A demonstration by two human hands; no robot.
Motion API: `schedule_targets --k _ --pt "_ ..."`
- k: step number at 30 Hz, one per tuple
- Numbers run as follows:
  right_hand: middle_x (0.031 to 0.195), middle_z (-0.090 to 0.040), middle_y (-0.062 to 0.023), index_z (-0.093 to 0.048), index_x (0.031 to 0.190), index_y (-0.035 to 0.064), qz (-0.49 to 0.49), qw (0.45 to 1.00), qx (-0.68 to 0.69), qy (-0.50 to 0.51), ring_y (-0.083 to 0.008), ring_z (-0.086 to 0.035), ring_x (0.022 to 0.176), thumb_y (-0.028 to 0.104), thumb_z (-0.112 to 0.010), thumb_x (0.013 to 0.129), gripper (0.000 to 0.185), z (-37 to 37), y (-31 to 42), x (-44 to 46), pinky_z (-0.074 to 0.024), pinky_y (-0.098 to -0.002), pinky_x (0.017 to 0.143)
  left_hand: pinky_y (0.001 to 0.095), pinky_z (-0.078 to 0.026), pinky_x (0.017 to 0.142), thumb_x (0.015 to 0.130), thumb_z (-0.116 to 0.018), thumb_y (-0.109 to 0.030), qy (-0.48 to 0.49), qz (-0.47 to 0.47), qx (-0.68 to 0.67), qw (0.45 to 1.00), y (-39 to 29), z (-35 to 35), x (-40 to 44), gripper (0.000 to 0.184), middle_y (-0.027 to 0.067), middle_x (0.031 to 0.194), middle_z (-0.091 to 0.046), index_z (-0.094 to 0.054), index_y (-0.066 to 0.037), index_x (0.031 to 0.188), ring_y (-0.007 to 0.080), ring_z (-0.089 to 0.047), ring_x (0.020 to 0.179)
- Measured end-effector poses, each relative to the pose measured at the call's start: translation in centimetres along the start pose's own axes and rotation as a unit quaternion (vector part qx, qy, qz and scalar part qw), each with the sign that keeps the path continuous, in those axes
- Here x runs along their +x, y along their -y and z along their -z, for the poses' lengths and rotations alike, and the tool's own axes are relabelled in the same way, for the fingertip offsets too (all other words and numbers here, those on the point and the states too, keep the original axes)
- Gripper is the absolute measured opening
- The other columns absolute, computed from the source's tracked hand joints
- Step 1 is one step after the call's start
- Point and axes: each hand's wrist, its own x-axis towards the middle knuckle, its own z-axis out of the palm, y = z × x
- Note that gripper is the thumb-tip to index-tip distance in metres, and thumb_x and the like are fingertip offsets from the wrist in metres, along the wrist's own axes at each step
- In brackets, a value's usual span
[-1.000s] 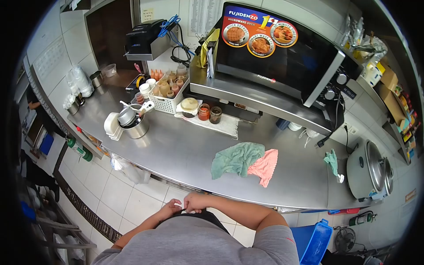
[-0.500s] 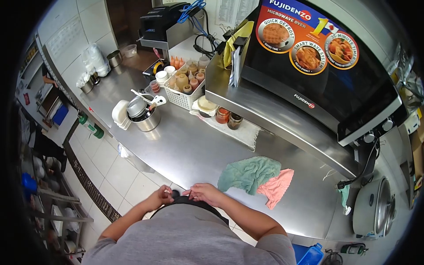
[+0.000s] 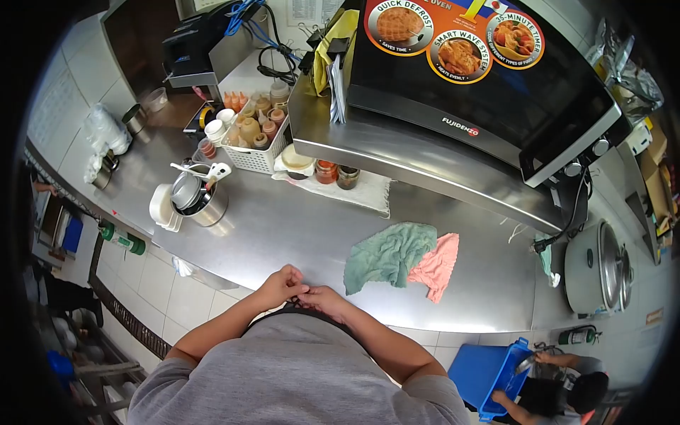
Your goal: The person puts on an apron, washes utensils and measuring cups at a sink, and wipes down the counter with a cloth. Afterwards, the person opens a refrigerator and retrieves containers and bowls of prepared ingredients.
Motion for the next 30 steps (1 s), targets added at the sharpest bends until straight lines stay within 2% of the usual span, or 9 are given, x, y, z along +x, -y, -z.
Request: schedule_targets --k 3,8,13,17,19,23,26,28,30 --pt "0.103 -0.062 -0.0056 -0.056 0.117 0.0012 0.004 0.996 0.093 -0.015 -0.0128 -0.059 0.088 0.023 -0.059 0.093 0.033 -0.4 -0.7 0.4 -0.0467 -0.0245 0.081 0.0241 -0.049 0.070 0.082 -0.073 -0.009 0.063 0.004 0.037 0.997 3.7 1.2 -0.4 0.024 0.0071 0.084 -0.065 -0.056 0.001 0.096 0.0122 -0.061 0.076" --pt "0.092 -0.060 -0.0034 -0.054 0.113 0.0040 -0.016 0.988 0.103 -0.111 -0.0112 -0.058 0.077 0.017 -0.061 0.090 0.027 -2.6 0.2 1.4 -0.0470 -0.0229 0.070 0.0233 -0.049 0.071 0.082 -0.073 -0.008 0.081 0.040 -0.107 0.990 4.8 2.5 -0.8 0.020 0.0083 0.086 -0.068 -0.059 0.002 0.092 0.0117 -0.062 0.077" --pt "0.086 -0.063 -0.0043 -0.060 0.104 0.0034 -0.025 0.993 0.038 -0.106 -0.0113 -0.058 0.073 0.014 -0.066 0.084 0.023 -3.1 0.6 2.4 -0.0472 -0.0225 0.066 0.0257 -0.046 0.066 0.087 -0.068 -0.026 0.127 0.065 0.143 0.979 3.3 4.1 -1.4 0.027 0.0072 0.079 -0.067 -0.066 0.001 0.087 0.0126 -0.059 0.073" --pt "0.083 -0.064 -0.0052 -0.065 0.098 0.0023 -0.018 0.997 0.005 -0.078 -0.0117 -0.058 0.074 0.011 -0.066 0.080 0.020 -5.2 3.4 1.1 -0.0466 -0.0233 0.065 0.0282 -0.045 0.066 0.087 -0.065 -0.030 0.090 0.076 0.098 0.988 4.7 4.7 -1.4 0.030 0.0064 0.075 -0.065 -0.068 -0.001 0.084 0.0126 -0.056 0.071" --pt "0.081 -0.063 -0.0057 -0.068 0.095 0.0020 0.012 0.952 -0.275 -0.134 -0.0131 -0.057 0.074 0.012 -0.066 0.076 0.021 -5.7 4.0 1.4 -0.0460 -0.0255 0.064 0.0282 -0.045 0.065 0.088 -0.064 -0.029 0.074 0.052 0.115 0.989 4.9 4.7 -1.2 0.028 0.0056 0.072 -0.063 -0.066 -0.001 0.084 0.0123 -0.055 0.069" --pt "0.084 -0.063 -0.0064 -0.069 0.086 0.0022 -0.047 0.944 -0.299 -0.131 -0.0143 -0.056 0.073 0.014 -0.066 0.074 0.018 -6.2 5.0 1.7 -0.0455 -0.0276 0.065 0.0279 -0.044 0.065 0.089 -0.063 -0.027 0.066 0.027 0.135 0.988 4.4 5.0 -1.2 0.027 0.0055 0.072 -0.062 -0.064 -0.001 0.085 0.0122 -0.054 0.070" --pt "0.087 -0.064 -0.0074 -0.069 0.090 0.0024 -0.073 0.980 -0.152 -0.110 -0.0148 -0.057 0.074 0.016 -0.067 0.074 0.021 -4.4 4.0 2.6 -0.0462 -0.0287 0.064 0.0263 -0.043 0.067 0.092 -0.059 -0.027 0.057 0.003 0.108 0.992 4.8 5.1 -1.0 0.026 0.0034 0.075 -0.061 -0.063 -0.002 0.087 0.0107 -0.052 0.072" --pt "0.088 -0.065 -0.0081 -0.067 0.092 0.0034 -0.064 0.991 0.106 -0.055 -0.0146 -0.059 0.076 0.017 -0.068 0.074 0.023 -3.4 2.4 3.6 -0.0471 -0.0288 0.067 0.0247 -0.042 0.069 0.093 -0.057 -0.024 0.089 0.038 -0.012 0.995 5.6 5.4 -0.7 0.021 0.0011 0.078 -0.060 -0.063 -0.004 0.089 0.0102 -0.051 0.072" --pt "0.087 -0.065 -0.0080 -0.066 0.092 0.0039 -0.087 0.993 0.067 -0.035 -0.0152 -0.059 0.081 0.017 -0.069 0.074 0.022 -4.5 3.5 3.0 -0.0472 -0.0290 0.071 0.0241 -0.042 0.069 0.093 -0.057 -0.022 0.111 0.102 -0.109 0.983 6.0 5.8 -0.7 0.019 0.0005 0.079 -0.060 -0.064 -0.005 0.089 0.0104 -0.051 0.072"
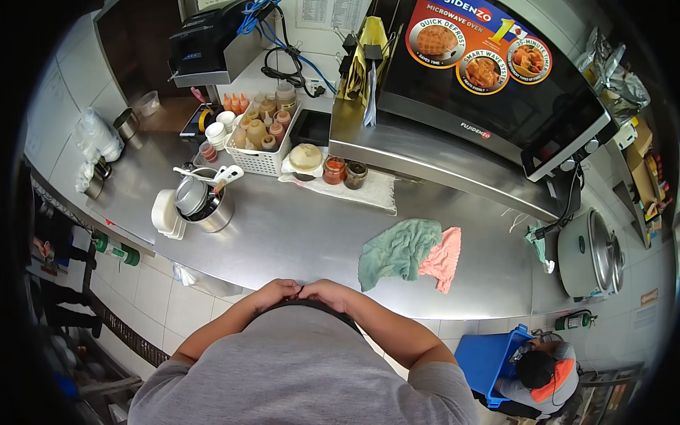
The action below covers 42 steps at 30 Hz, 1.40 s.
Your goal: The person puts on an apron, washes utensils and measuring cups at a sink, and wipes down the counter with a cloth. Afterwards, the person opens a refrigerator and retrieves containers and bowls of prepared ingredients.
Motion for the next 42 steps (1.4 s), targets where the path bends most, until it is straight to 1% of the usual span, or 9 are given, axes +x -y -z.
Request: schedule_targets --k 8,22,24,27,30,31,33,35,42 --pt "0.126 -0.051 -0.0115 -0.057 0.079 0.0068 0.359 0.755 -0.546 -0.055 -0.0310 -0.051 0.112 0.016 -0.073 0.075 0.019 -0.6 1.9 -1.3 -0.0427 -0.0368 0.092 0.0230 -0.045 0.068 0.087 -0.061 -0.013 -0.012 0.156 -0.189 0.970 0.8 0.5 0.6 0.009 0.0002 0.076 -0.059 -0.064 -0.005 0.084 0.0112 -0.056 0.071" --pt "0.111 -0.055 -0.0081 -0.059 0.084 0.0053 0.275 0.834 -0.470 0.085 -0.0215 -0.052 0.104 0.008 -0.063 0.086 0.006 4.3 2.5 -1.4 -0.0423 -0.0323 0.091 0.0312 -0.045 0.072 0.084 -0.059 -0.026 -0.014 -0.012 0.131 0.991 2.5 0.6 1.2 0.027 0.0071 0.078 -0.062 -0.068 -0.001 0.090 0.0170 -0.056 0.076" --pt "0.111 -0.056 -0.0084 -0.061 0.089 0.0064 0.291 0.877 -0.373 -0.082 -0.0226 -0.053 0.103 0.009 -0.066 0.083 0.008 9.1 2.5 -1.9 -0.0428 -0.0339 0.092 0.0308 -0.047 0.072 0.089 -0.059 -0.039 -0.043 0.002 0.178 0.983 3.3 1.3 0.8 0.039 0.0070 0.083 -0.063 -0.065 -0.003 0.101 0.0168 -0.058 0.077" --pt "0.128 -0.050 -0.0238 -0.056 0.121 0.0024 0.281 0.616 -0.492 -0.547 -0.0396 -0.045 0.121 0.040 -0.073 0.075 0.062 17.5 4.9 -7.8 -0.0367 -0.0481 0.100 0.0266 -0.043 0.058 0.090 -0.059 -0.043 -0.160 0.084 0.030 0.983 0.5 1.5 -4.4 0.035 0.0033 0.079 -0.061 -0.064 -0.008 0.093 0.0115 -0.055 0.068" --pt "0.141 -0.038 -0.0261 -0.044 0.136 0.0029 0.022 0.595 -0.419 -0.686 -0.0396 -0.038 0.130 0.055 -0.065 0.078 0.081 22.3 1.8 -9.1 -0.0329 -0.0447 0.106 0.0280 -0.049 0.065 0.088 -0.063 -0.036 -0.235 0.036 0.006 0.971 0.3 2.5 -5.6 0.039 0.0081 0.087 -0.064 -0.061 0.000 0.102 0.0158 -0.060 0.078" --pt "0.154 -0.004 -0.0255 -0.027 0.144 -0.0012 -0.049 0.573 -0.468 -0.671 -0.0464 -0.004 0.141 0.065 -0.055 0.079 0.097 20.9 -0.1 -7.4 -0.0090 -0.0607 0.110 0.0234 -0.042 0.056 0.091 -0.059 -0.035 -0.243 0.015 0.015 0.970 0.4 2.4 -4.9 0.028 0.0014 0.080 -0.060 -0.061 -0.008 0.099 0.0102 -0.055 0.068" --pt "0.145 -0.027 -0.0298 -0.039 0.134 -0.0054 0.150 0.507 -0.475 -0.703 -0.0462 -0.020 0.136 0.047 -0.060 0.084 0.075 21.8 -4.1 -3.4 -0.0167 -0.0560 0.109 0.0240 -0.042 0.056 0.092 -0.058 -0.035 -0.205 -0.007 0.007 0.979 0.0 2.2 -2.2 0.029 0.0014 0.079 -0.060 -0.060 -0.007 0.100 0.0104 -0.055 0.069" --pt "0.114 -0.054 -0.0266 -0.052 0.118 -0.0067 0.275 0.510 -0.517 -0.631 -0.0418 -0.049 0.110 0.018 -0.068 0.079 0.049 17.4 -2.8 -3.5 -0.0371 -0.0485 0.094 0.0243 -0.043 0.057 0.092 -0.057 -0.036 -0.165 -0.008 0.027 0.986 -1.6 0.4 1.4 0.032 0.0016 0.080 -0.059 -0.060 -0.006 0.101 0.0106 -0.055 0.069" --pt "0.086 -0.066 -0.0128 -0.061 0.096 -0.0013 0.355 0.793 -0.138 -0.475 -0.0240 -0.062 0.076 0.034 -0.069 0.085 0.038 8.6 3.3 -6.8 -0.0490 -0.0341 0.071 0.0284 -0.048 0.062 0.094 -0.055 -0.040 0.046 -0.045 0.049 0.997 -8.6 -10.1 11.1 0.037 0.0042 0.086 -0.060 -0.054 -0.006 0.108 0.0125 -0.059 0.079"
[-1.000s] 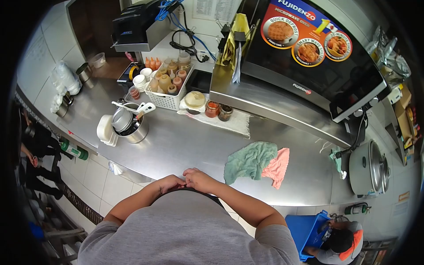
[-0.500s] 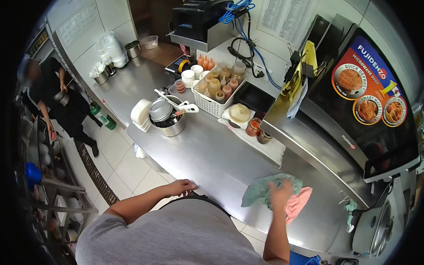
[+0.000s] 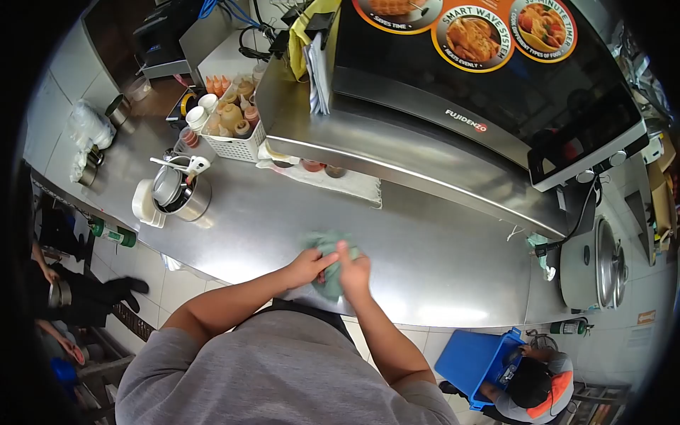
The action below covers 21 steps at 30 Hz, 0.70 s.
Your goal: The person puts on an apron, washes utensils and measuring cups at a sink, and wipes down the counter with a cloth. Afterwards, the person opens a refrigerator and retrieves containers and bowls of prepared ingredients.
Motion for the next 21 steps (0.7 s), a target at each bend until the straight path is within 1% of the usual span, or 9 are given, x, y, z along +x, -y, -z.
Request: schedule_targets --k 1,2,6,8,12,14,16,17,21 --pt "0.079 -0.065 -0.0104 -0.064 0.088 -0.0005 -0.142 0.983 0.100 -0.052 -0.0198 -0.061 0.072 0.039 -0.068 0.086 0.040 0.7 1.6 -0.5 -0.0477 -0.0323 0.070 0.0291 -0.049 0.065 0.094 -0.056 -0.035 0.015 -0.006 0.000 1.000 -1.2 -1.0 0.6 0.034 0.0054 0.089 -0.061 -0.052 -0.005 0.110 0.0133 -0.059 0.081" --pt "0.082 -0.065 -0.0087 -0.064 0.093 -0.0026 -0.136 0.970 0.203 0.010 -0.0157 -0.059 0.075 0.040 -0.068 0.086 0.044 3.1 2.7 -0.5 -0.0483 -0.0306 0.070 0.0299 -0.050 0.068 0.095 -0.057 -0.031 0.024 -0.013 -0.001 1.000 -2.5 -2.0 1.0 0.031 0.0067 0.092 -0.062 -0.051 -0.005 0.111 0.0142 -0.060 0.083" --pt "0.097 -0.065 -0.0109 -0.061 0.106 -0.0056 -0.036 0.994 0.026 -0.103 -0.0188 -0.060 0.085 0.029 -0.071 0.083 0.042 12.3 3.8 -1.3 -0.0477 -0.0317 0.080 0.0293 -0.050 0.075 0.093 -0.058 -0.016 0.108 -0.179 -0.116 0.971 -3.0 -3.3 -0.5 0.024 0.0078 0.098 -0.063 -0.052 -0.004 0.113 0.0132 -0.059 0.085" --pt "0.101 -0.065 -0.0094 -0.061 0.110 -0.0032 0.024 0.995 0.044 -0.083 -0.0183 -0.060 0.089 0.018 -0.072 0.082 0.037 15.8 7.1 -2.3 -0.0475 -0.0315 0.082 0.0285 -0.049 0.081 0.090 -0.057 -0.005 0.008 -0.140 0.069 0.988 -4.1 -1.8 -3.7 0.025 0.0069 0.109 -0.062 -0.055 -0.005 0.115 0.0119 -0.058 0.087" --pt "0.097 -0.065 -0.0119 -0.057 0.117 -0.0049 0.012 0.986 -0.161 -0.052 -0.0182 -0.061 0.087 0.023 -0.070 0.084 0.046 17.8 6.4 0.0 -0.0476 -0.0297 0.082 0.0276 -0.051 0.074 0.082 -0.058 0.002 -0.319 -0.228 0.081 0.917 0.6 8.5 -10.1 0.042 0.0052 0.112 -0.061 -0.054 -0.010 0.122 0.0127 -0.060 0.089" --pt "0.102 -0.064 -0.0185 -0.054 0.122 -0.0062 -0.139 0.957 -0.256 -0.014 -0.0251 -0.062 0.095 0.026 -0.072 0.082 0.055 17.0 3.1 2.2 -0.0470 -0.0339 0.088 0.0294 -0.051 0.076 0.073 -0.063 0.007 -0.599 -0.216 0.138 0.759 2.2 16.5 -14.7 0.052 0.0057 0.112 -0.058 -0.053 -0.008 0.121 0.0172 -0.058 0.096" --pt "0.109 -0.062 -0.0203 -0.054 0.122 -0.0051 0.015 0.929 -0.368 -0.026 -0.0285 -0.059 0.102 0.026 -0.073 0.081 0.055 13.4 1.1 3.0 -0.0451 -0.0363 0.091 0.0368 -0.046 0.091 0.064 -0.068 0.010 -0.756 -0.190 0.141 0.610 4.3 24.8 -19.9 0.073 0.0129 0.123 -0.050 -0.043 -0.005 0.131 0.0272 -0.050 0.113" --pt "0.116 -0.060 -0.0221 -0.054 0.123 -0.0041 0.157 0.870 -0.466 -0.045 -0.0319 -0.057 0.109 0.025 -0.073 0.080 0.055 11.1 0.3 2.8 -0.0432 -0.0387 0.095 0.0383 -0.042 0.098 0.060 -0.073 0.006 -0.807 -0.142 0.147 0.554 5.8 28.2 -22.0 0.085 0.0180 0.128 -0.046 -0.037 0.000 0.136 0.0320 -0.048 0.117" --pt "0.126 -0.054 -0.0213 -0.055 0.124 0.0030 0.105 0.952 -0.234 0.165 -0.0348 -0.051 0.118 0.021 -0.073 0.078 0.053 -2.7 2.5 0.8 -0.0400 -0.0389 0.100 0.0390 -0.034 0.107 0.056 -0.084 -0.009 -0.812 -0.007 0.110 0.572 12.0 37.2 -24.3 0.099 0.0241 0.136 -0.042 -0.032 0.004 0.139 0.0352 -0.043 0.124"
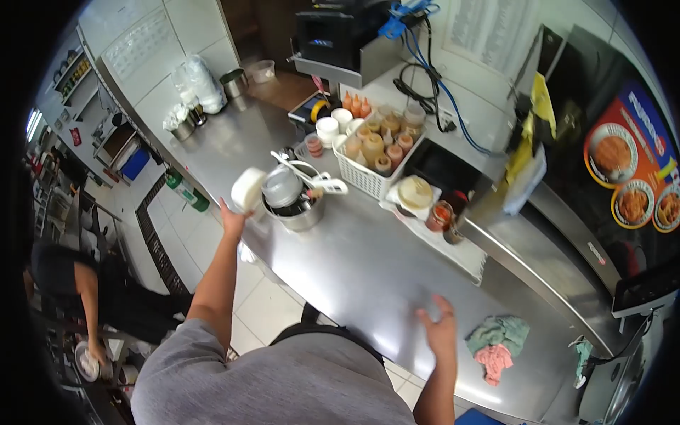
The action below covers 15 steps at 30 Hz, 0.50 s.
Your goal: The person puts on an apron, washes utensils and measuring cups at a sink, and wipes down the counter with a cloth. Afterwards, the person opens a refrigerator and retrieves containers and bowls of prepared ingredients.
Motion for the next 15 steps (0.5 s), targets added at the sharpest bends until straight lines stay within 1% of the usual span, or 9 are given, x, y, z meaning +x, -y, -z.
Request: schedule_targets --k 2,3,5,7,10,11,13,14,15 --pt "0.125 -0.055 -0.0191 -0.055 0.124 0.0063 0.079 0.994 0.047 0.058 -0.0335 -0.051 0.118 0.021 -0.071 0.080 0.049 -5.7 4.7 0.7 -0.0403 -0.0382 0.100 0.0381 -0.039 0.102 0.057 -0.085 -0.013 -0.008 -0.084 -0.019 0.996 2.8 -2.4 1.8 0.094 0.0240 0.128 -0.050 -0.035 0.004 0.135 0.0334 -0.051 0.117" --pt "0.125 -0.055 -0.0181 -0.056 0.124 0.0071 0.113 0.987 0.056 0.099 -0.0329 -0.052 0.118 0.021 -0.070 0.081 0.048 -8.0 7.4 0.7 -0.0406 -0.0378 0.100 0.0381 -0.039 0.102 0.057 -0.085 -0.013 -0.004 -0.089 -0.025 0.996 2.5 -2.2 2.4 0.094 0.0240 0.128 -0.050 -0.035 0.004 0.135 0.0334 -0.051 0.117" --pt "0.125 -0.055 -0.0171 -0.056 0.124 0.0080 0.141 0.979 0.060 0.132 -0.0322 -0.052 0.117 0.021 -0.070 0.082 0.046 -11.4 12.6 0.8 -0.0409 -0.0375 0.099 0.0366 -0.044 0.094 0.058 -0.085 -0.014 0.123 0.020 -0.084 0.989 0.8 -0.9 3.2 0.083 0.0223 0.117 -0.058 -0.040 0.004 0.126 0.0319 -0.058 0.105" --pt "0.125 -0.055 -0.0159 -0.056 0.125 0.0093 0.173 0.946 0.097 0.255 -0.0305 -0.053 0.115 0.020 -0.068 0.083 0.045 -13.5 17.0 1.0 -0.0425 -0.0358 0.097 0.0356 -0.046 0.090 0.060 -0.084 -0.014 0.131 0.027 -0.105 0.985 2.6 -0.2 5.2 0.076 0.0205 0.113 -0.060 -0.042 0.002 0.121 0.0297 -0.060 0.101" --pt "0.124 -0.056 -0.0135 -0.056 0.125 0.0099 0.134 0.942 0.108 0.287 -0.0267 -0.055 0.113 0.018 -0.068 0.084 0.044 -15.6 20.6 1.3 -0.0443 -0.0350 0.094 0.0338 -0.050 0.083 0.064 -0.081 -0.013 0.109 0.005 -0.251 0.962 4.7 2.9 7.3 0.063 0.0164 0.107 -0.062 -0.046 0.000 0.115 0.0243 -0.062 0.094" --pt "0.124 -0.056 -0.0135 -0.056 0.125 0.0099 0.131 0.947 0.108 0.273 -0.0267 -0.055 0.113 0.018 -0.068 0.084 0.044 -16.3 20.9 1.7 -0.0443 -0.0350 0.094 0.0338 -0.050 0.082 0.065 -0.081 -0.012 0.117 -0.015 -0.275 0.954 3.6 4.5 7.4 0.062 0.0152 0.106 -0.063 -0.047 0.001 0.116 0.0230 -0.062 0.093" --pt "0.123 -0.057 -0.0110 -0.055 0.126 0.0083 0.094 0.936 0.220 0.257 -0.0216 -0.056 0.111 0.015 -0.069 0.084 0.045 -17.8 20.6 2.1 -0.0455 -0.0345 0.093 0.0338 -0.050 0.080 0.066 -0.080 -0.011 0.142 -0.038 -0.303 0.942 -1.2 8.4 7.6 0.061 0.0140 0.106 -0.063 -0.048 0.001 0.117 0.0218 -0.062 0.093" --pt "0.123 -0.057 -0.0110 -0.055 0.126 0.0083 0.085 0.940 0.218 0.248 -0.0216 -0.056 0.111 0.015 -0.069 0.084 0.045 -18.1 21.2 2.2 -0.0455 -0.0345 0.093 0.0338 -0.050 0.081 0.066 -0.080 -0.011 0.262 -0.001 -0.351 0.899 -4.6 10.1 6.1 0.063 0.0137 0.107 -0.063 -0.050 0.002 0.118 0.0216 -0.062 0.094" --pt "0.125 -0.056 -0.0103 -0.050 0.130 0.0078 0.071 0.929 0.298 0.209 -0.0202 -0.055 0.111 0.011 -0.067 0.085 0.048 -18.3 22.1 2.7 -0.0456 -0.0332 0.093 0.0338 -0.050 0.082 0.065 -0.081 -0.011 0.376 0.038 -0.391 0.839 -7.0 10.6 4.4 0.064 0.0133 0.108 -0.063 -0.051 0.003 0.120 0.0214 -0.062 0.095"
